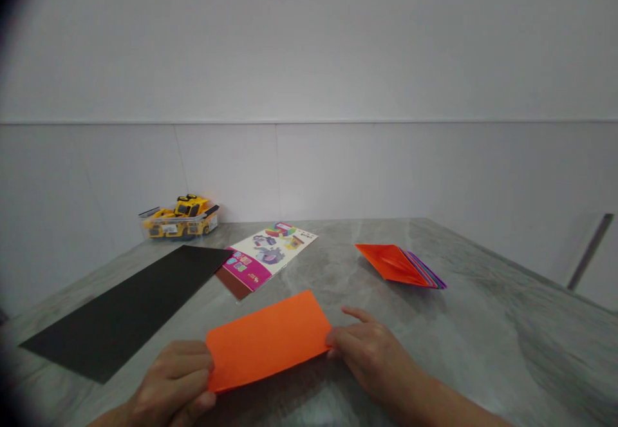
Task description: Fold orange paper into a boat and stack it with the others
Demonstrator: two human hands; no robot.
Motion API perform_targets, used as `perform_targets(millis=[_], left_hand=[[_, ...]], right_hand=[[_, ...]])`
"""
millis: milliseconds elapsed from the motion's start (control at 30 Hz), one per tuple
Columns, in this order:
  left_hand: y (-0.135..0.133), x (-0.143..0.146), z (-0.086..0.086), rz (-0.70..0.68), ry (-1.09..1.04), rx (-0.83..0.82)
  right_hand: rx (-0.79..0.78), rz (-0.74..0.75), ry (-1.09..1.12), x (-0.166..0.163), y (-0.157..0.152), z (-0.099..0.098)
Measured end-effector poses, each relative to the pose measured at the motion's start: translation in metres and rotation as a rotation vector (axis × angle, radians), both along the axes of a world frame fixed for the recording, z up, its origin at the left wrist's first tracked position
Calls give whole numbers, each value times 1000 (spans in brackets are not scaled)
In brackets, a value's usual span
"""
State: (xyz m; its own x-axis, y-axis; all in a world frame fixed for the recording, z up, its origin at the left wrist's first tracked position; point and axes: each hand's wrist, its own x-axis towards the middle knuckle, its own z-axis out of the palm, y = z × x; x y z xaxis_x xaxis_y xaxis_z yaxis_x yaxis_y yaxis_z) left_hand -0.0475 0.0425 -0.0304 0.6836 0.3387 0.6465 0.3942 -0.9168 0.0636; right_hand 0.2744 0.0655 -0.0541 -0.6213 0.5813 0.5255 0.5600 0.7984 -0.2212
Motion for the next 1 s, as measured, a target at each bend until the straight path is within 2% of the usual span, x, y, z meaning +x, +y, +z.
perform_targets(millis=[100,167,300,467,567,667,733,867,1000], left_hand=[[4,-3,-8,-10,-71,-80],[6,-5,-13,13,-113,-153],[7,-4,-16,59,-156,-190],[4,2,-9,173,-253,-163],[2,6,-6,189,-292,-143],[3,6,-5,184,-282,-155],[4,5,-6,195,-269,-194],[4,7,-6,146,-255,-230],[2,11,-12,119,-196,-210]], right_hand=[[-69,10,-5,0,0,1],[-144,-60,60,-1,-1,4],[-361,-281,304,-3,0,8],[-450,-322,577,-5,9,11],[-588,-303,723,-7,9,10],[-797,-200,877,-12,5,6],[-893,-143,904,-14,3,3],[-991,-130,867,-15,5,-2],[-1024,-143,853,-16,8,-4]])
